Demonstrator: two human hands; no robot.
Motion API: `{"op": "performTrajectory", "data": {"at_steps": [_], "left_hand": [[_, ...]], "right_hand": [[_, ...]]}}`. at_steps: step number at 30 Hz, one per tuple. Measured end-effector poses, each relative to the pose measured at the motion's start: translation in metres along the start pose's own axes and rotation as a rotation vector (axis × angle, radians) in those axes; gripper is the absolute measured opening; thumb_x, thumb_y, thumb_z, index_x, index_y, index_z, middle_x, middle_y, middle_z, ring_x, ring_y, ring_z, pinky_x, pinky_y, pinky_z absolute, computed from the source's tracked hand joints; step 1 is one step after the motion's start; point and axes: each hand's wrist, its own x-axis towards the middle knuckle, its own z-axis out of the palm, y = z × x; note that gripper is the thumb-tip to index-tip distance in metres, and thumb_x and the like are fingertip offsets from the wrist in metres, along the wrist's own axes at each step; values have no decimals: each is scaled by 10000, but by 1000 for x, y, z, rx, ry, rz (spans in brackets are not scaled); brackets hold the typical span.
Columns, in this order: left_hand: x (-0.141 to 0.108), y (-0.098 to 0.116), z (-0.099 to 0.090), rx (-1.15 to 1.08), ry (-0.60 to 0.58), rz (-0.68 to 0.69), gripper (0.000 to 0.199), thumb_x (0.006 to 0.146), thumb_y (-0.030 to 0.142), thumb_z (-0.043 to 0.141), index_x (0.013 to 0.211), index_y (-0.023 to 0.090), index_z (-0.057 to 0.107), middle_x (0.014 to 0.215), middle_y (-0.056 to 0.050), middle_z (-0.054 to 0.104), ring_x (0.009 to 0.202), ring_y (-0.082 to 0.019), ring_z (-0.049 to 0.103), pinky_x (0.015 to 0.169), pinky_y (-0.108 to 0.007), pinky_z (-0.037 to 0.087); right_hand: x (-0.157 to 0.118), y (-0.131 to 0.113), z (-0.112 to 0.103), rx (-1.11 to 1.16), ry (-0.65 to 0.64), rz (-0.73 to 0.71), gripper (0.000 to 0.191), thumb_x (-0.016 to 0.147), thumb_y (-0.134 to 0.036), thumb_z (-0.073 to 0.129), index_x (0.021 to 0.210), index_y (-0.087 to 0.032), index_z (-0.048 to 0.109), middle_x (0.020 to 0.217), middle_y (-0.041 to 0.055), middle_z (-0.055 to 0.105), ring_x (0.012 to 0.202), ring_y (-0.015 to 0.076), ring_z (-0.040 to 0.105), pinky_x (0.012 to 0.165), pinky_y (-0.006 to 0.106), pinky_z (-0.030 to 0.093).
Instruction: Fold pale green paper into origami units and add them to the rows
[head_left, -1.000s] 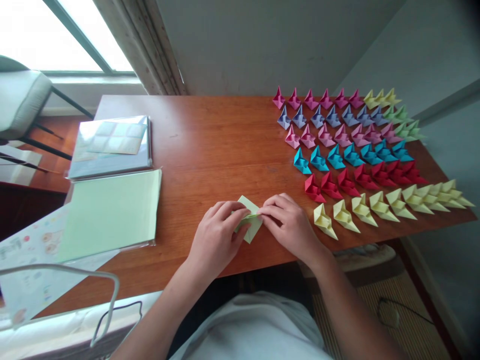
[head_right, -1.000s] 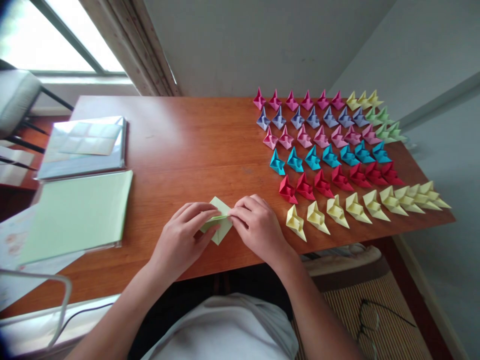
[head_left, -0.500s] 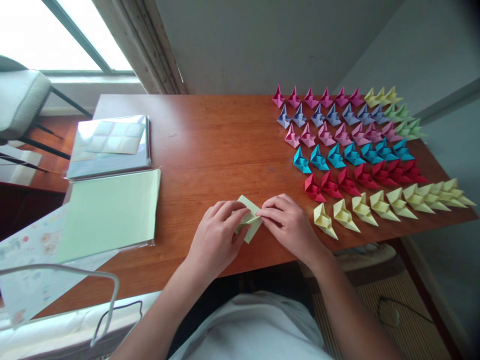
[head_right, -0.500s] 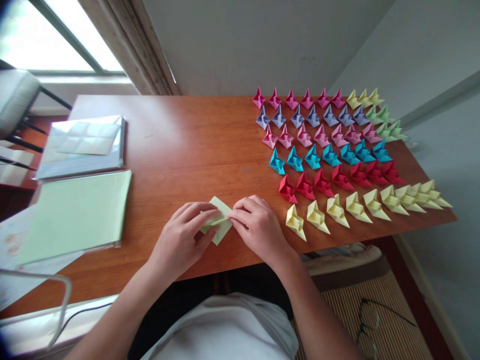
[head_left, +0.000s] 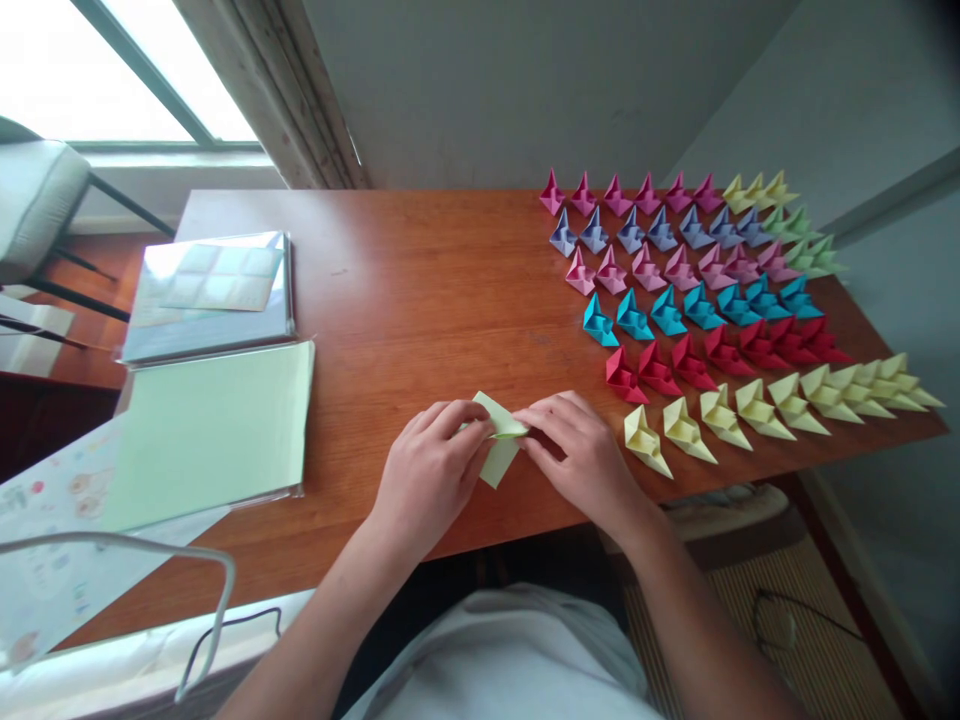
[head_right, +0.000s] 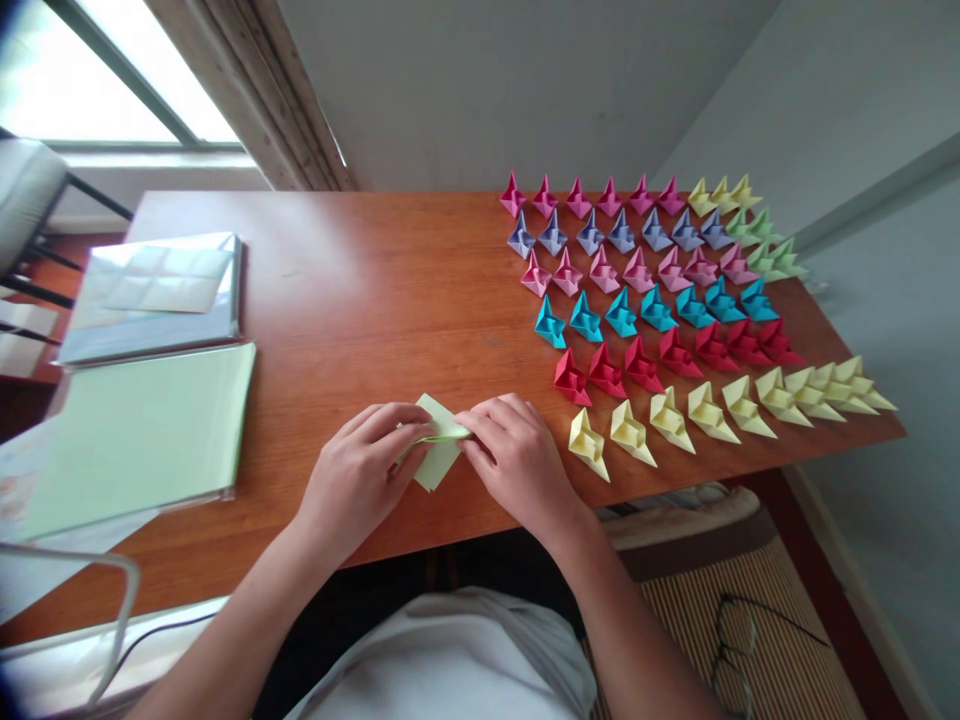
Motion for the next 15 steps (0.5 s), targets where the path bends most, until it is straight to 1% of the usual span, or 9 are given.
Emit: {"op": "performTrajectory", "data": {"at_steps": [3,6,10,13,15], "left_hand": [[1,0,0,-21,9,-3,144,973,199,545,966,211,688,1072,-48,716,947,-210,651,846,-353,540],[1,0,0,-34,24,-10,141,973,209,550,948,214,688,1062,-48,715,945,-205,650,846,-345,542],[2,1,1,-34,31,-8,131,971,202,555,945,213,683,1063,-47,710,953,-205,647,856,-342,539],[1,0,3,-43,35,-4,127,975,216,559,973,208,686,1051,-51,704,957,-206,639,850,-341,540],[0,-1,4,-51,37,-5,122,974,215,566,983,205,687,1050,-53,699,964,-207,632,850,-344,539]], "right_hand": [[0,2,0,36,23,-12,181,960,-134,594,1086,-230,682,973,59,710,934,232,592,850,404,512],[1,4,-1,71,50,-26,191,973,-130,573,1084,-240,683,970,56,717,920,223,596,836,393,522],[3,2,-2,54,25,-41,175,965,-137,588,1065,-234,695,974,59,717,927,223,593,840,392,521],[6,-1,1,41,2,-56,132,967,-173,601,1002,-233,714,927,58,699,913,222,578,808,377,516],[7,-2,3,48,2,-61,141,976,-182,590,973,-239,719,908,54,690,892,214,573,785,365,510]]}}
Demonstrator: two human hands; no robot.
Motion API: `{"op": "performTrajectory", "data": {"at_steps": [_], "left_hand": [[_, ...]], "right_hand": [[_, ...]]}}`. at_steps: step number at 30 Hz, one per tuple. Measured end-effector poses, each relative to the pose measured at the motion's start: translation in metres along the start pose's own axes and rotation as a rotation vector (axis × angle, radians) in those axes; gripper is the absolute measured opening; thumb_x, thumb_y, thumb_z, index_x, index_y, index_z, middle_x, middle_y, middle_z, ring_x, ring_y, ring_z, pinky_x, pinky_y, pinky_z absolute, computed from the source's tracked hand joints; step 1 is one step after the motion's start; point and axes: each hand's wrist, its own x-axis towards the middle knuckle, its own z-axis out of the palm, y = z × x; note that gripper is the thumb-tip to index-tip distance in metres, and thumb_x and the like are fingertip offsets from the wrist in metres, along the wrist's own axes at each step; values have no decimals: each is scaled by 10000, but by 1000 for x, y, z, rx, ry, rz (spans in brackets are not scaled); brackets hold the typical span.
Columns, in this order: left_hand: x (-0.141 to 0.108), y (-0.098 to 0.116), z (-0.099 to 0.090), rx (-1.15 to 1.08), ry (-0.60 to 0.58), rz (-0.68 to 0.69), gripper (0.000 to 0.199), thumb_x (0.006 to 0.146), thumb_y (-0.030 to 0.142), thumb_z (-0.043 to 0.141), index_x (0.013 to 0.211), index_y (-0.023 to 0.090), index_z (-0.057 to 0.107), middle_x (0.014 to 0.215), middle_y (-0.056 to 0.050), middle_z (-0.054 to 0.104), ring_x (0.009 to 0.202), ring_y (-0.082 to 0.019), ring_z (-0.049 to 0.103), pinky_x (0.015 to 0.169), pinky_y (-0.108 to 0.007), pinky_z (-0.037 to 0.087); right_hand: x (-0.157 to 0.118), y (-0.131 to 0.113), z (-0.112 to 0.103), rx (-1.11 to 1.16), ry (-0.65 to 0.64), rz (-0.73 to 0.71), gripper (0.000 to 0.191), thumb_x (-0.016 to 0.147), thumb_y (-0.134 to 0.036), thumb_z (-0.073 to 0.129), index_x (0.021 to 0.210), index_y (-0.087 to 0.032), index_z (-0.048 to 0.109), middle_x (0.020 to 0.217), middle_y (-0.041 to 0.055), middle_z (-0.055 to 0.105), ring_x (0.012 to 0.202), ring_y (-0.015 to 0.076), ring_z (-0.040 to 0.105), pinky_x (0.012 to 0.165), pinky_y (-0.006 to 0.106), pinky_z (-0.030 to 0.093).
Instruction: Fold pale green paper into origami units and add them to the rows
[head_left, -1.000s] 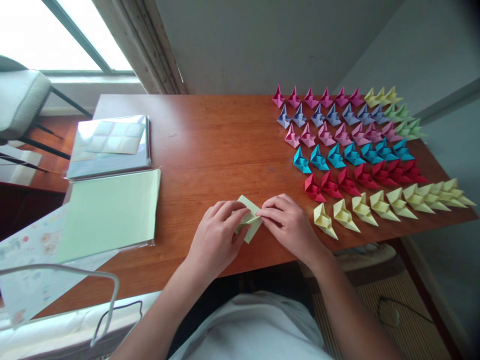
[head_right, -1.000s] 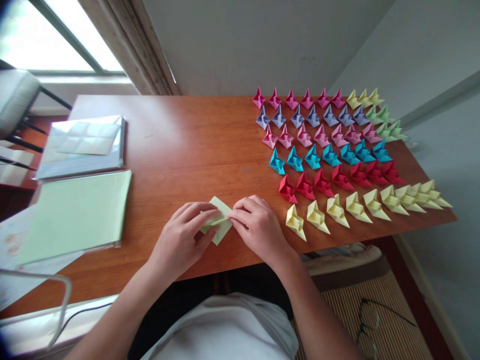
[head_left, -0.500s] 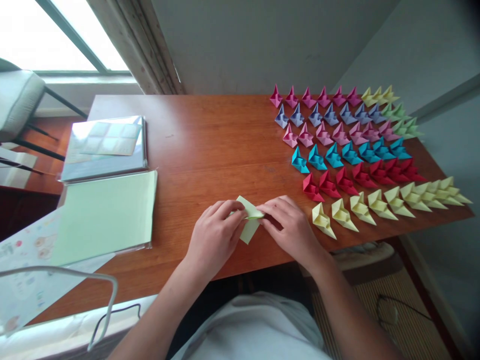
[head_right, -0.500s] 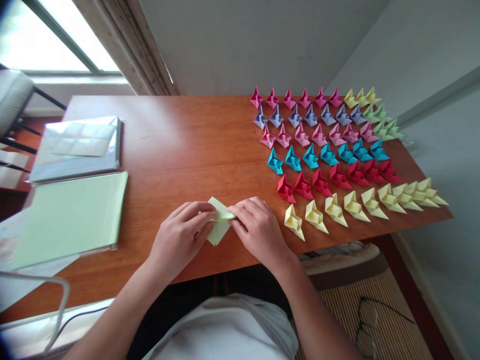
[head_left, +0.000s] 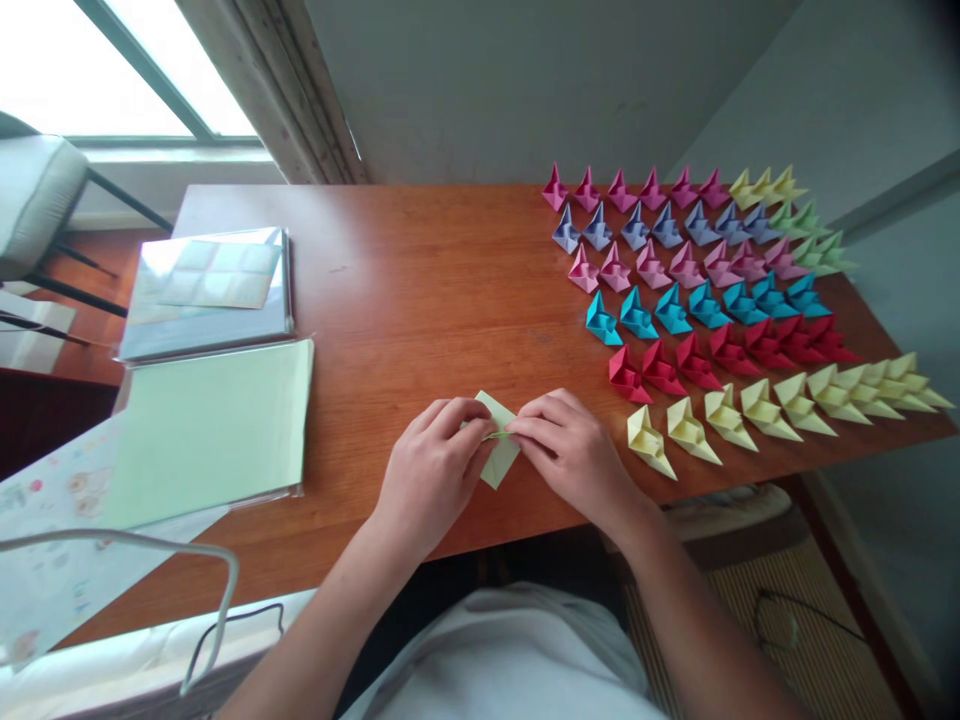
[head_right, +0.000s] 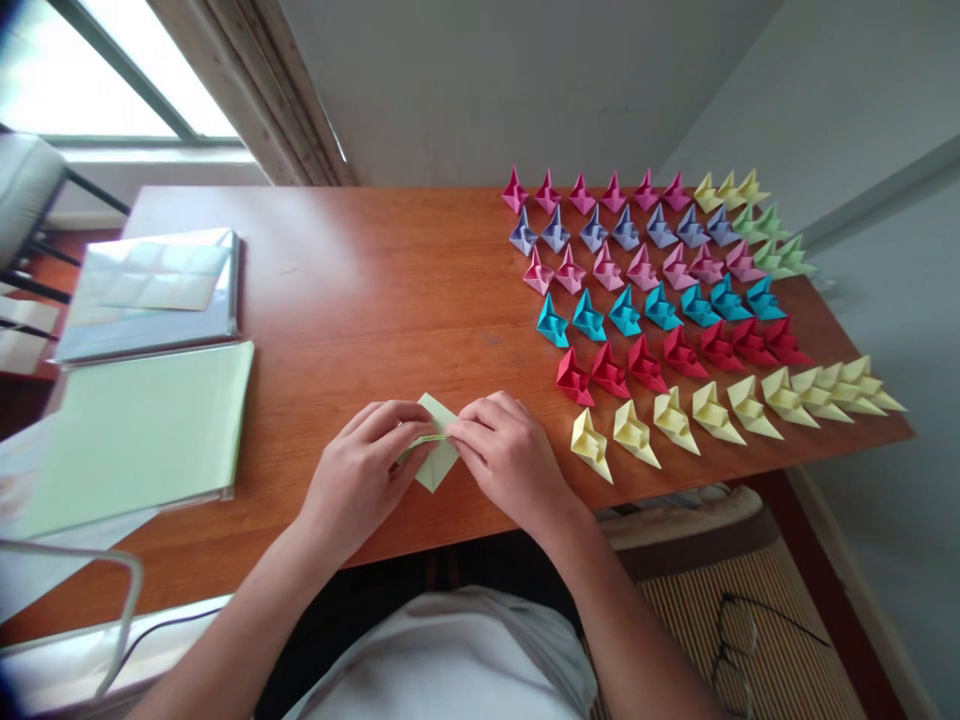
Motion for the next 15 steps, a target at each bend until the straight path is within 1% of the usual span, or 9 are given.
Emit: {"op": "performTrajectory", "data": {"at_steps": [7,12,15], "left_hand": [[1,-1,1,-65,-1,-18,113,976,229,574,986,208,684,1049,-59,689,959,-205,610,862,-351,533],[0,0,0,-89,0,-38,137,978,246,575,1066,218,676,1066,-64,688,963,-211,613,870,-360,529],[-1,0,0,-65,1,-43,173,978,248,572,1122,218,663,1097,-76,687,986,-223,617,883,-376,530]], "right_hand": [[2,0,2,39,15,64,131,968,-175,601,959,-240,715,887,39,698,853,203,594,794,369,496],[2,0,2,86,30,75,132,957,-157,609,969,-240,711,886,33,699,849,201,605,797,370,497],[1,1,3,97,39,81,132,957,-159,609,971,-246,708,890,33,699,851,202,605,797,372,498]]}}
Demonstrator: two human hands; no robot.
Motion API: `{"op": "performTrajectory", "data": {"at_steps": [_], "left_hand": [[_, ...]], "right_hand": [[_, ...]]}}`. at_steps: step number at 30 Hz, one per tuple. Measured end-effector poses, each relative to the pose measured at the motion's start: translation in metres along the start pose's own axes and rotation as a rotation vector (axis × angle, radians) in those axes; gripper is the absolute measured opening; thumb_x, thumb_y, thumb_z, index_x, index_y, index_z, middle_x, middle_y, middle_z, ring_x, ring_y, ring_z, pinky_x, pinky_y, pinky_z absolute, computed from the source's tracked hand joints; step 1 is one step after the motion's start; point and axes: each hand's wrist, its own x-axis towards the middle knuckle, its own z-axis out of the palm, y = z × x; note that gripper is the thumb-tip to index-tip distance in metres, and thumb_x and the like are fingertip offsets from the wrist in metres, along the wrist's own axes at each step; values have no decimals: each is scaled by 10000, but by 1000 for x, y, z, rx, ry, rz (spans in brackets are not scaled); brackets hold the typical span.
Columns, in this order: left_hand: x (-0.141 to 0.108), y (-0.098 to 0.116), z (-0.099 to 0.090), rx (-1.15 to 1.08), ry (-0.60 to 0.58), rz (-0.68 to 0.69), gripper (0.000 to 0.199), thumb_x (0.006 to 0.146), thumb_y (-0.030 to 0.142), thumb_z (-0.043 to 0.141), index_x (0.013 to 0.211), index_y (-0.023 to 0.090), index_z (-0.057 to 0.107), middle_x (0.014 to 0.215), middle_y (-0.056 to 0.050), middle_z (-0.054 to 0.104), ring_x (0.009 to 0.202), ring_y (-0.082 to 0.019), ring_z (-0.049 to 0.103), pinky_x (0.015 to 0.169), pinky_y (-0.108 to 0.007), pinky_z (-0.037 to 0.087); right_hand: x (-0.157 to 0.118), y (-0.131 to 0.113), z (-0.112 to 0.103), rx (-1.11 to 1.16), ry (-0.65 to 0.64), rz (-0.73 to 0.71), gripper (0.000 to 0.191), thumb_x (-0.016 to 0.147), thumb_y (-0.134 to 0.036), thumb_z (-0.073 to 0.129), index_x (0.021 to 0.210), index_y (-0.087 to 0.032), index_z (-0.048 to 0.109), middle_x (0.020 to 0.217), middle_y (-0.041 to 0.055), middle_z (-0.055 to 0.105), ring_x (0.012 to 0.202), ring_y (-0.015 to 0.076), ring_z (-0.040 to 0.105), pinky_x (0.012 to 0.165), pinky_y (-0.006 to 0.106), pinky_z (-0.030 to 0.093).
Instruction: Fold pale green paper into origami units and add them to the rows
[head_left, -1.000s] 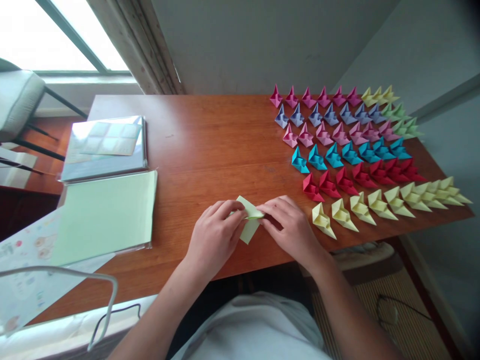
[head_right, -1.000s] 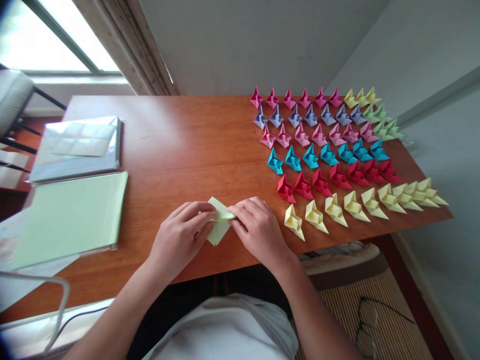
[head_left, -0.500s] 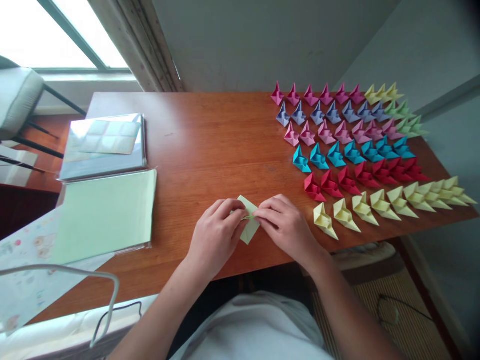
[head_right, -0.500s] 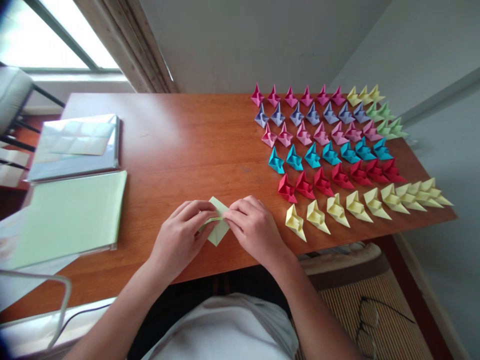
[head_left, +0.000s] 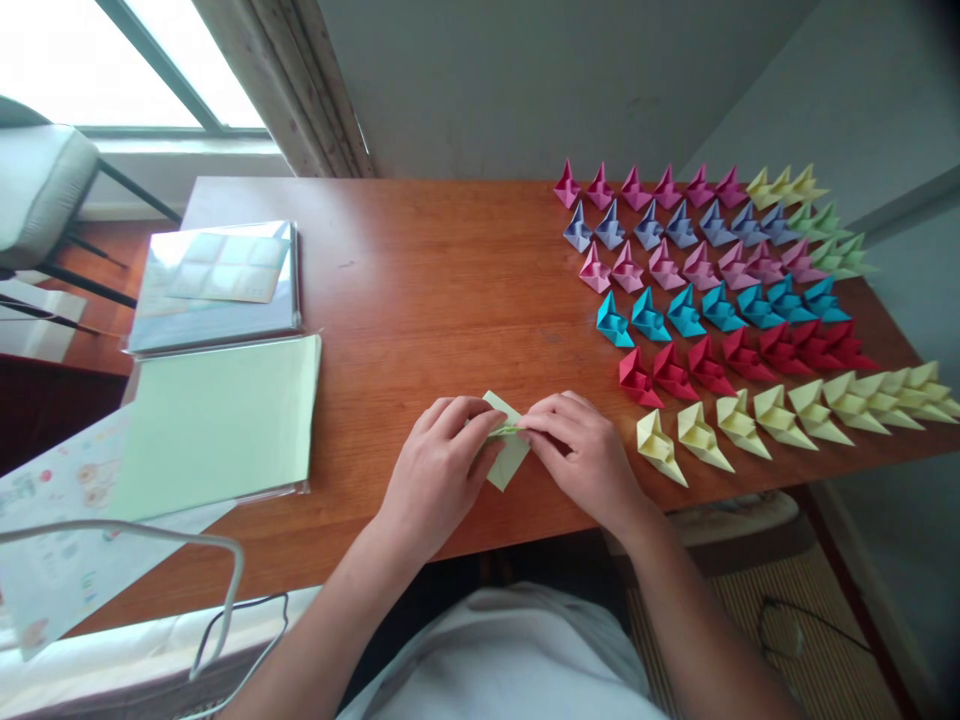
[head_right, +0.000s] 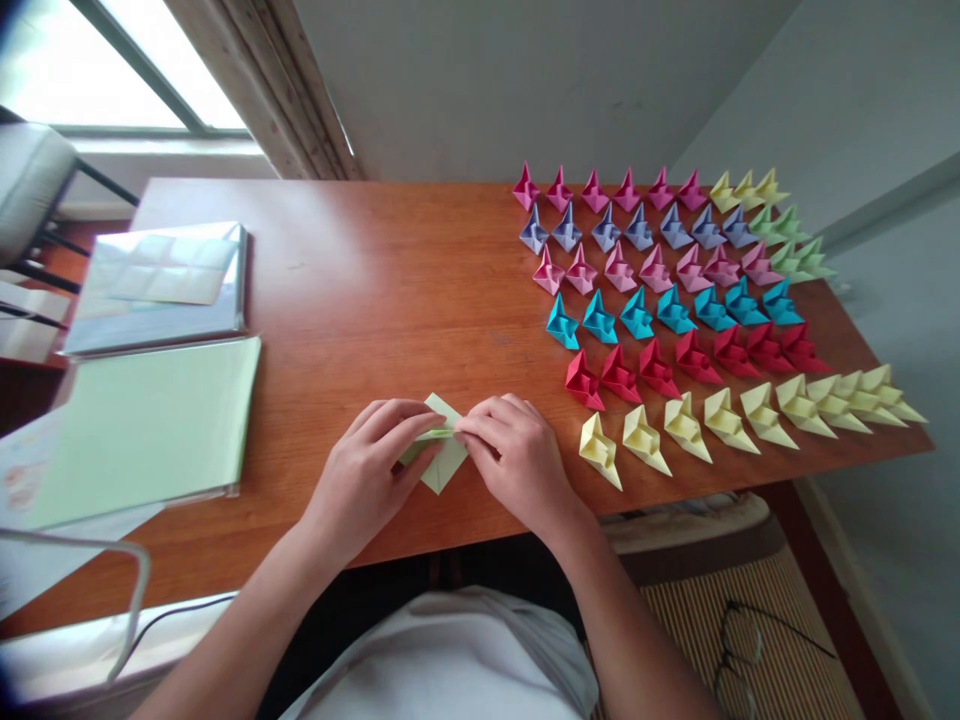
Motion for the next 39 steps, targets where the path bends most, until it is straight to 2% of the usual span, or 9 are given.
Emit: {"op": "performTrajectory", "data": {"at_steps": [6,13,17,27,33,39], "left_hand": [[-5,-1,-2,67,-4,20,303,958,233,604,1260,207,603,1170,-89,686,1048,-247,619,912,-398,518],[-23,-12,-23,89,47,-58,71,951,217,610,996,216,666,1034,-60,687,922,-207,614,838,-370,511],[-29,-16,-33,95,58,-86,67,947,201,611,948,221,675,1009,-56,669,914,-200,606,841,-363,511],[-23,-15,-28,114,28,-66,109,957,190,590,905,212,684,986,-52,671,895,-201,582,798,-353,496],[-24,-18,-31,56,16,-91,123,958,190,584,901,228,687,1006,-46,668,910,-198,581,836,-353,495],[-21,-18,-34,33,-61,-96,132,970,189,559,908,220,671,1065,-50,643,976,-201,567,887,-354,477]], "right_hand": [[-1,1,0,-16,-8,-9,134,960,-158,604,970,-243,707,896,38,692,853,200,595,795,371,497],[-2,1,-1,-35,-28,-44,150,966,-152,589,962,-242,709,915,49,695,861,205,597,794,381,500],[-1,1,-1,-34,-24,-47,151,965,-153,588,961,-244,708,918,49,696,866,209,596,792,386,502],[-3,1,-1,-52,-39,-54,137,967,-156,591,969,-238,700,926,52,688,869,213,588,791,392,504],[-2,0,-2,-61,-45,-56,136,962,-147,594,973,-228,702,920,54,683,863,210,576,787,386,508],[0,-1,-2,-70,-44,-42,142,941,-125,609,948,-222,712,912,57,669,868,213,567,769,371,513]]}}
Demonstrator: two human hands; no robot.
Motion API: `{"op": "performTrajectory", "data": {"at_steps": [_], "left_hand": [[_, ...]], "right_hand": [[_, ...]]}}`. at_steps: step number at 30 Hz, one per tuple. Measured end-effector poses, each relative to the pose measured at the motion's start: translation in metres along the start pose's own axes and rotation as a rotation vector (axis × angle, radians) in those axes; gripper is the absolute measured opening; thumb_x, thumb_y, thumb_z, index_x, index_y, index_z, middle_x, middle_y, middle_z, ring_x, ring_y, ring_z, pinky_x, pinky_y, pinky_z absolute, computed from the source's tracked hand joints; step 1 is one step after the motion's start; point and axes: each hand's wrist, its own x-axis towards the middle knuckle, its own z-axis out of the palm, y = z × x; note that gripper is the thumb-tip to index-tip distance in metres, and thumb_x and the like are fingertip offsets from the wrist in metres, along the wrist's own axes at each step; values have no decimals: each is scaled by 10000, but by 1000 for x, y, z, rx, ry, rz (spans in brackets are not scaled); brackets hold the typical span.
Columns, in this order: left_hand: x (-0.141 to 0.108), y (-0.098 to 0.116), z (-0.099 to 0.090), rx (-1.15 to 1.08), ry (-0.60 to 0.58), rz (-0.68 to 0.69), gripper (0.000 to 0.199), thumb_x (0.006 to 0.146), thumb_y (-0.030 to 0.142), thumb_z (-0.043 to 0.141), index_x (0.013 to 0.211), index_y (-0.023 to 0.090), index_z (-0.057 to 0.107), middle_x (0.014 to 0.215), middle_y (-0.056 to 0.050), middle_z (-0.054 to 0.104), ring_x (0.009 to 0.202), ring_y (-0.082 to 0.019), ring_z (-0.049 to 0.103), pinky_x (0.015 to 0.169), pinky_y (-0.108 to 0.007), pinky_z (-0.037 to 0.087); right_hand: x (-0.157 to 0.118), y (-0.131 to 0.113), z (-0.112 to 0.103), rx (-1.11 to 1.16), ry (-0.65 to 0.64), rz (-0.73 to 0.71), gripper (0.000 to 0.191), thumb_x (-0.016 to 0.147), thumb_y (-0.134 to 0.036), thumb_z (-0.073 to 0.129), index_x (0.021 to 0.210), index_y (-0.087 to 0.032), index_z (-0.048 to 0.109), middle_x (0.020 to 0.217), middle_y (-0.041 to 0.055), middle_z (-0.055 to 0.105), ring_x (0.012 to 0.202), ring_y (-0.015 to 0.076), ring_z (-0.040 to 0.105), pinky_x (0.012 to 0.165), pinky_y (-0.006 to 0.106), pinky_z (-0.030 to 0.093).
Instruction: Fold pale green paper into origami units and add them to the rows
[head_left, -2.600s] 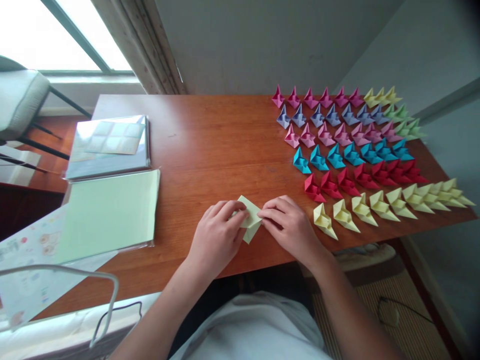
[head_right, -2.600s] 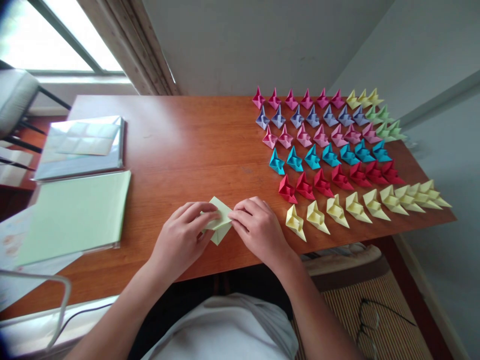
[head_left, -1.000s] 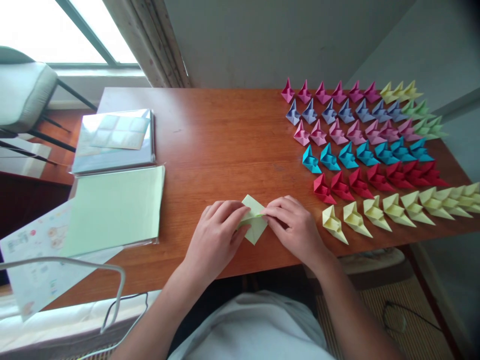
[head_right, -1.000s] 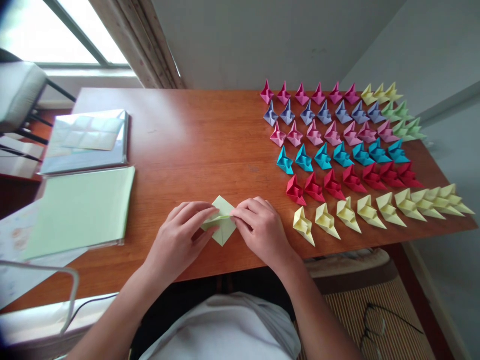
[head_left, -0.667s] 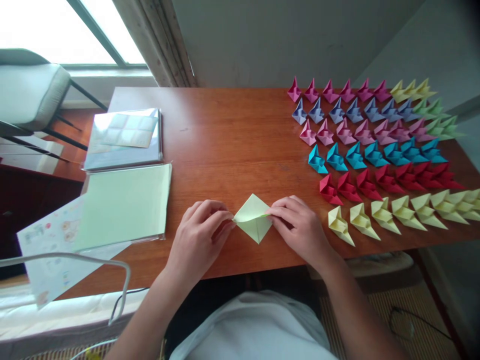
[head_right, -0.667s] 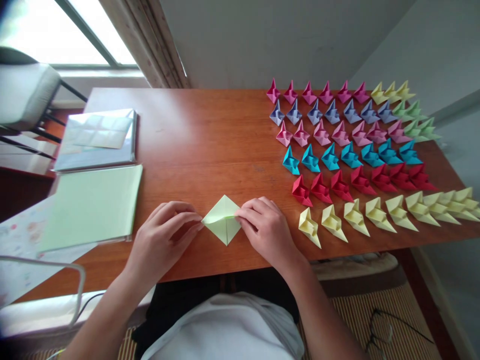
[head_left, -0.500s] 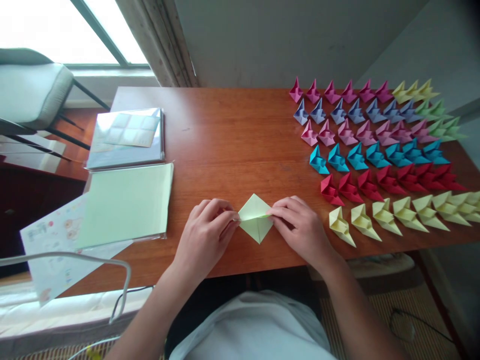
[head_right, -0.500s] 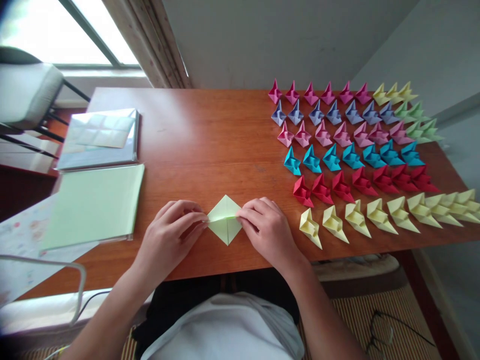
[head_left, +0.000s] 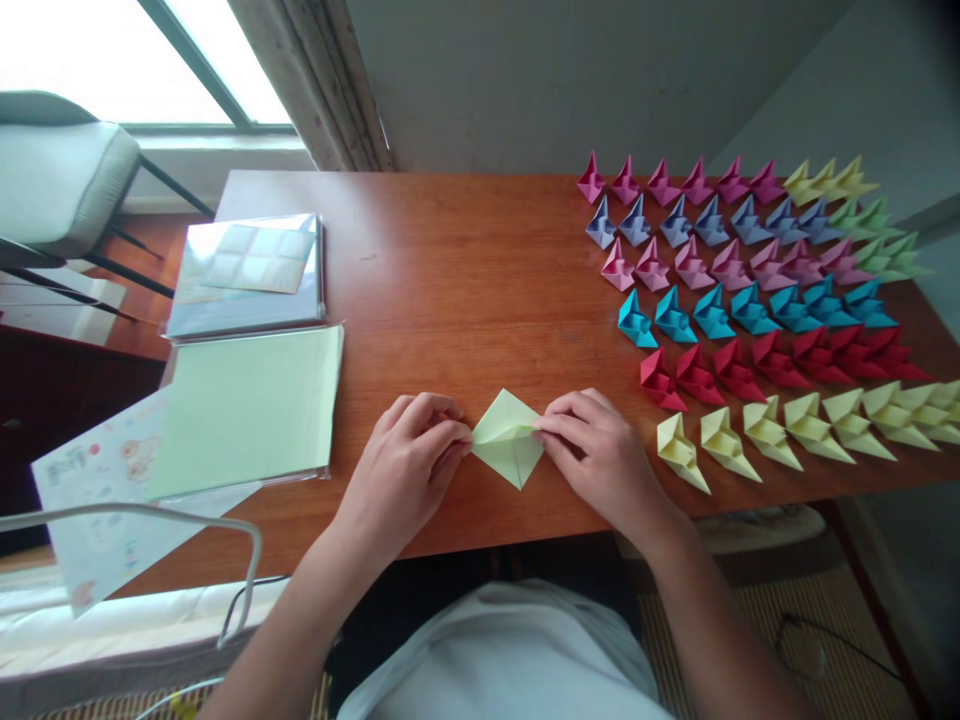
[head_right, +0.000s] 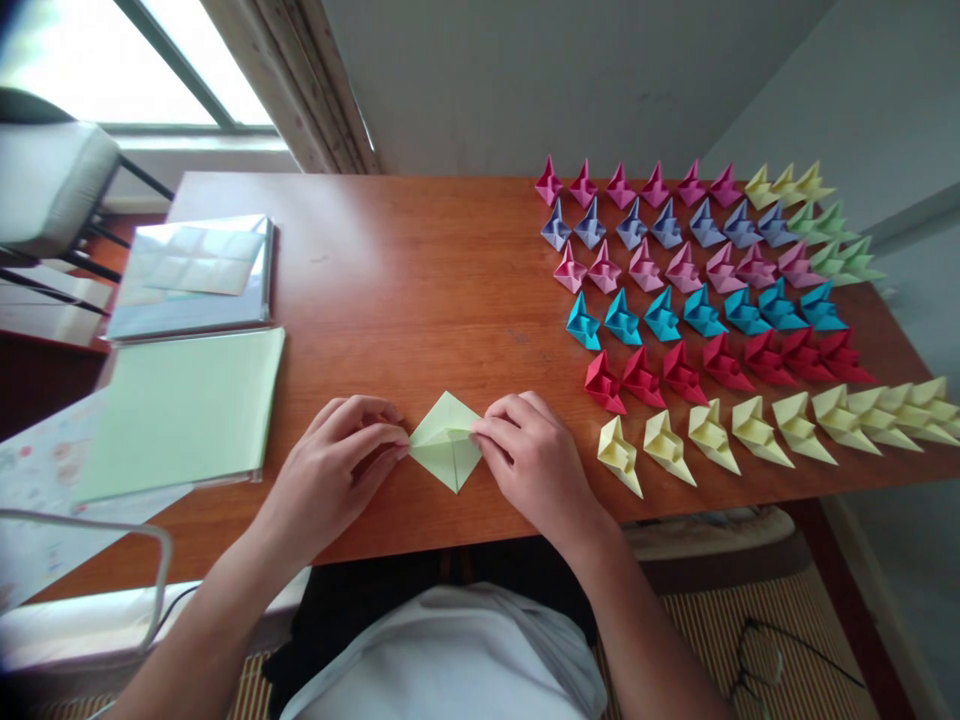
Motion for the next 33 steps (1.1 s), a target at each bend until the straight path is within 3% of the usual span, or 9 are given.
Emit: {"op": "performTrajectory", "data": {"at_steps": [18,23,27,33], "left_hand": [[-4,9,-5,111,-46,-35,156,979,199,516,908,205,655,1125,-69,650,1024,-244,576,916,-418,461],[0,14,-6,-13,61,-44,160,974,165,504,1050,198,642,1075,-61,685,965,-207,628,860,-348,489],[10,22,1,-183,80,-68,169,971,186,530,1110,191,625,1061,-58,701,926,-163,666,813,-265,512],[23,27,19,-86,53,-74,238,935,234,612,1169,197,617,988,-32,744,862,-185,697,766,-287,516]], "right_hand": [[1,-7,-2,-41,-34,38,140,950,-125,596,922,-184,720,909,67,660,874,214,562,797,369,498],[7,-11,-5,-20,-69,85,142,929,-99,614,893,-186,721,893,60,667,860,213,570,786,360,495],[13,-15,-9,-20,-123,132,129,915,-94,637,887,-184,725,887,53,679,867,214,586,805,357,496],[20,-19,-14,-49,-208,191,110,925,-119,646,900,-185,730,879,47,684,892,215,602,832,350,481]]}}
